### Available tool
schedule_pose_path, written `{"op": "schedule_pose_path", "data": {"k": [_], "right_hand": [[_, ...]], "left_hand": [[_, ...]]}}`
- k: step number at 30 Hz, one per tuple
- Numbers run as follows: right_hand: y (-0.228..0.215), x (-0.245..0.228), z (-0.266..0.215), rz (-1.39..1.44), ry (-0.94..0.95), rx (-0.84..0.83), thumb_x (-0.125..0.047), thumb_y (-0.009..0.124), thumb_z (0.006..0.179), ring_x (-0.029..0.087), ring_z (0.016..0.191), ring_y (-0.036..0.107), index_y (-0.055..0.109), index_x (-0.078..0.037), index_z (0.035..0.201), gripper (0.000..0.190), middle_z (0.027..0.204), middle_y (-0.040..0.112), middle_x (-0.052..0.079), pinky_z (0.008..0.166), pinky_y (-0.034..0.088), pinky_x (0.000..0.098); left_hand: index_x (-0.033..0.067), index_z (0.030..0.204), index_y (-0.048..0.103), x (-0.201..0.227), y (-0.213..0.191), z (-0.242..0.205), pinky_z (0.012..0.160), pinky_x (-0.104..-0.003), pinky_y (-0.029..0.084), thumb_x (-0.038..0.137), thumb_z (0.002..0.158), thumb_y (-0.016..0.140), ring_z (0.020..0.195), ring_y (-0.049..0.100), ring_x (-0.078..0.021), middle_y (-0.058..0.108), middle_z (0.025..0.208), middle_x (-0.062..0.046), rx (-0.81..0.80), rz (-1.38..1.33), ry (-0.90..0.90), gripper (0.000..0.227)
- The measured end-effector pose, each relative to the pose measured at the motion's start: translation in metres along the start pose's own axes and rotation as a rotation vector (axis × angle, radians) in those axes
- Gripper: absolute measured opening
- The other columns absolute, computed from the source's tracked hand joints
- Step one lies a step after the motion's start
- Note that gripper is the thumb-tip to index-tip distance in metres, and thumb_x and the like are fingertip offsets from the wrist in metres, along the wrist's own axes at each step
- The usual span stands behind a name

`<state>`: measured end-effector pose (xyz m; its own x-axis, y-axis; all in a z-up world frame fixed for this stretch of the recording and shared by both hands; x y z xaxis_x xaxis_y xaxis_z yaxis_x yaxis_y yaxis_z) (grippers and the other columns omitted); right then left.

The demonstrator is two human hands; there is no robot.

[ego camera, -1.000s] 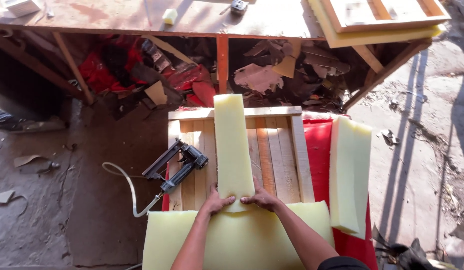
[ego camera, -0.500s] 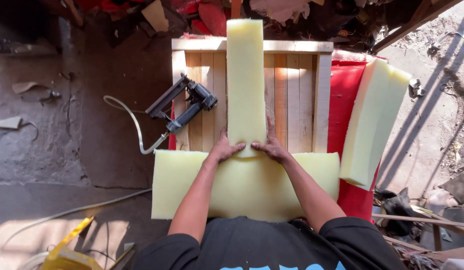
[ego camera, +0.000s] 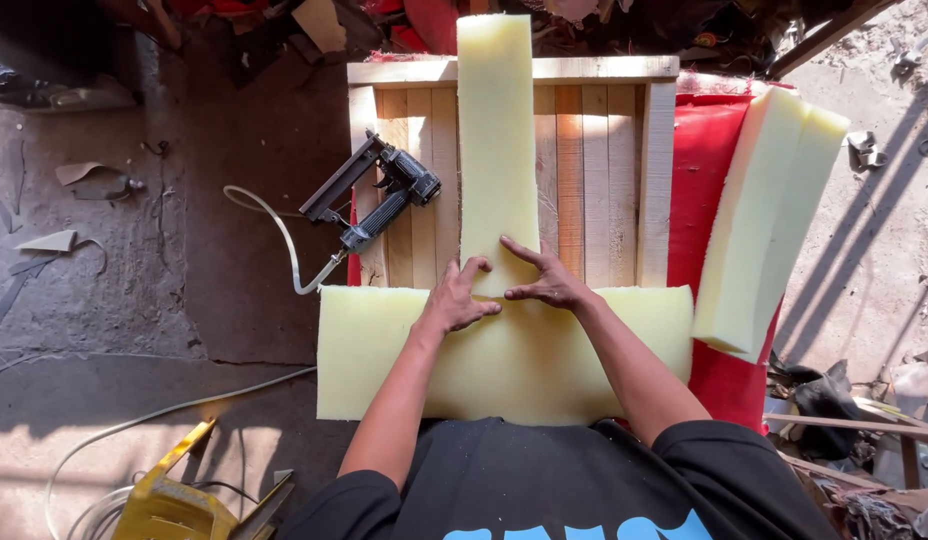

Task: Stapling yellow foam padding onto a wooden frame to create a cushioned surface for furniture.

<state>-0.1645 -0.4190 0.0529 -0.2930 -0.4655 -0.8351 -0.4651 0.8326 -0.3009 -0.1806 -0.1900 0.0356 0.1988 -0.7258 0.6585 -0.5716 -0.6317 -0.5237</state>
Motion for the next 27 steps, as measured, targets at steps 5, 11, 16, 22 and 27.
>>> {"op": "schedule_pose_path", "data": {"k": [5,11,16,22,27], "right_hand": [[0.013,0.031,0.021,0.097,-0.060,0.076,-0.030,0.098,0.074,0.041,0.113,0.065,0.061,-0.039,0.150,0.085,0.128,0.051,0.028,0.095,0.057,0.0474],[0.034,0.071,0.054,0.107,-0.169,0.168,-0.020,0.091,0.079,0.045,0.115,0.065,0.071,-0.032,0.141,0.067,0.123,0.060,0.028,0.099,0.052,0.0511],[0.040,0.077,0.060,0.040,-0.097,0.267,-0.021,0.090,0.078,0.041,0.112,0.068,0.076,-0.037,0.131,0.057,0.117,0.066,0.020,0.097,0.056,0.0496],[0.049,0.084,0.065,0.087,-0.014,0.227,-0.023,0.091,0.076,0.039,0.116,0.069,0.075,-0.040,0.130,0.059,0.123,0.070,0.017,0.099,0.056,0.0494],[0.034,0.059,0.052,0.100,0.038,0.176,-0.023,0.091,0.075,0.037,0.118,0.069,0.073,-0.042,0.132,0.063,0.127,0.073,0.017,0.095,0.056,0.0489]], "left_hand": [[0.0344,0.120,0.066,-0.008,0.004,0.019,0.112,-0.054,0.046,0.049,0.086,0.084,0.131,0.060,-0.0471,0.060,0.124,-0.025,0.022,-0.072,-0.053,0.042],[0.0332,0.101,0.063,-0.007,0.015,0.044,0.107,-0.048,0.051,0.044,0.090,0.077,0.122,0.067,-0.0382,0.067,0.112,-0.014,0.099,-0.034,-0.188,0.020],[0.0206,0.099,0.059,-0.006,0.016,0.054,0.102,-0.052,0.053,0.025,0.090,0.070,0.116,0.069,-0.0428,0.070,0.106,-0.019,0.137,-0.092,-0.203,0.015],[0.0197,0.099,0.059,0.002,0.008,0.048,0.101,-0.052,0.054,0.023,0.089,0.070,0.116,0.070,-0.0404,0.074,0.108,-0.015,0.120,-0.104,-0.182,0.015],[0.0209,0.100,0.058,-0.003,0.010,0.047,0.100,-0.052,0.053,0.025,0.087,0.073,0.116,0.069,-0.0430,0.074,0.107,-0.017,0.102,-0.090,-0.167,0.020]]}}
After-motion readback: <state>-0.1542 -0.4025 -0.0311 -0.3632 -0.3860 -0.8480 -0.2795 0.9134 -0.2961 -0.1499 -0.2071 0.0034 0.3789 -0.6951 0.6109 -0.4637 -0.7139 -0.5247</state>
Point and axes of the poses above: each hand's wrist, its own z-axis towards the middle knuckle, its own y-axis out of the palm, x = y × z, the point moved 1 cm from there along z, towards the middle knuckle
